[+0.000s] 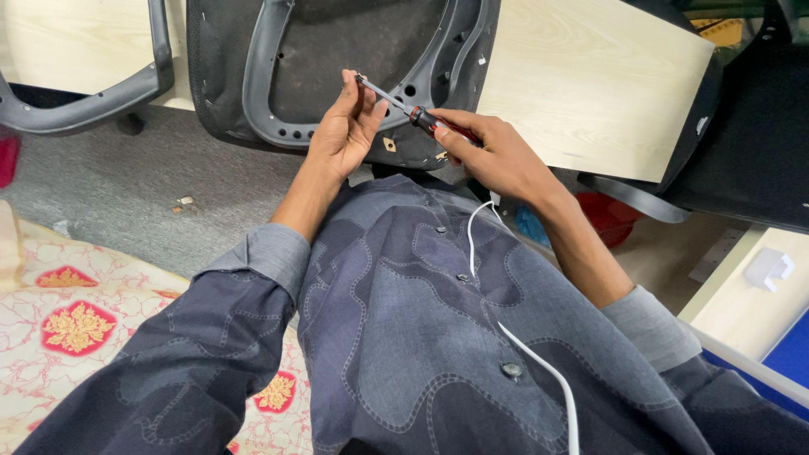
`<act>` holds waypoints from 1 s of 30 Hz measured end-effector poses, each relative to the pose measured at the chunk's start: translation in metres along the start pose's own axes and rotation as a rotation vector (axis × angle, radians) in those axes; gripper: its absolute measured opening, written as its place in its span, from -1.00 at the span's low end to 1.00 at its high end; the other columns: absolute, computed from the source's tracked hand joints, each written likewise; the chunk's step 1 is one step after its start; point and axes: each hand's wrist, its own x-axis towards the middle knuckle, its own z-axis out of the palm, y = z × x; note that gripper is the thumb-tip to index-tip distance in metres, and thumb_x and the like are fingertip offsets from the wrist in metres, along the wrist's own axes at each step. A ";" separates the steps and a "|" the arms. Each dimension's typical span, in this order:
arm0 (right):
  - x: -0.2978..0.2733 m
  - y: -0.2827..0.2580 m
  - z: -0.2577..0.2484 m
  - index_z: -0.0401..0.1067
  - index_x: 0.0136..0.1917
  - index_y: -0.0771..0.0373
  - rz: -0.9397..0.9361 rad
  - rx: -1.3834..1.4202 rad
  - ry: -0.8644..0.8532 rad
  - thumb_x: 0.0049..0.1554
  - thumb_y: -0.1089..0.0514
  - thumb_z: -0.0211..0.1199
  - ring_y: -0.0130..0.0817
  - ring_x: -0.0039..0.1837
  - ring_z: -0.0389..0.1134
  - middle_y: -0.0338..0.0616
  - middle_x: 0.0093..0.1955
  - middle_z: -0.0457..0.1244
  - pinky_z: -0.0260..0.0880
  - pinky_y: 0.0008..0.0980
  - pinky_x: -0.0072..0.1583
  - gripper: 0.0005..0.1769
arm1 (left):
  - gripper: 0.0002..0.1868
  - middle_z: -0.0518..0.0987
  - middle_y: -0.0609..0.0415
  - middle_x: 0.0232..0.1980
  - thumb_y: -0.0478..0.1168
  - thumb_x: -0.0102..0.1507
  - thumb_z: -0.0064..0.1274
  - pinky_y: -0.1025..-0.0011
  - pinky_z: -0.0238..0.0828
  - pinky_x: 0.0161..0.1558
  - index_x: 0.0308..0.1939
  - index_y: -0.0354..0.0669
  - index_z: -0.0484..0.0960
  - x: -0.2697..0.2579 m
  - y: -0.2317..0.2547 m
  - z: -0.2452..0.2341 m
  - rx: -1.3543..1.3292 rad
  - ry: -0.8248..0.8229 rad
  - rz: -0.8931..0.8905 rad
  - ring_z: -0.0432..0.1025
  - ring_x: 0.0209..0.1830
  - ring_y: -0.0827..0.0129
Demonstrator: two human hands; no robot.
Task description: The person attaches a black plastic frame to the underside of a chair seat using a screwdriver and screws. They align the frame, insert screws, and tighten them sequentially to secure the frame in place.
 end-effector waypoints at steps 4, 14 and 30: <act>-0.003 -0.001 -0.001 0.41 0.44 0.13 -0.032 0.000 -0.011 0.29 -0.10 0.09 -0.50 -0.22 0.26 -0.27 -0.32 0.25 0.23 -0.43 -0.17 -0.47 | -0.87 0.66 0.20 -0.14 -0.14 0.28 0.23 0.29 0.65 0.10 -0.18 -0.07 0.69 -0.003 -0.001 0.000 0.000 -0.002 -0.001 0.59 -0.14 0.49; -0.012 -0.005 -0.009 0.43 0.40 0.18 -0.100 -0.104 0.033 0.28 -0.09 0.10 -0.36 -0.19 0.30 -0.10 -0.24 0.33 0.28 -0.34 -0.11 -0.48 | -0.77 0.65 0.17 -0.07 -0.15 0.26 0.23 0.29 0.60 0.11 -0.03 -0.11 0.66 -0.009 -0.002 0.012 0.103 0.074 0.026 0.58 -0.13 0.50; -0.012 0.008 -0.015 0.43 0.39 0.17 -0.122 -0.133 0.080 0.27 -0.11 0.10 -0.25 -0.17 0.39 0.03 -0.18 0.39 0.34 -0.28 -0.07 -0.48 | -0.67 0.65 0.14 -0.07 -0.16 0.31 0.17 0.43 0.55 0.09 0.11 -0.21 0.64 0.000 -0.012 0.016 0.244 0.075 0.029 0.59 -0.09 0.51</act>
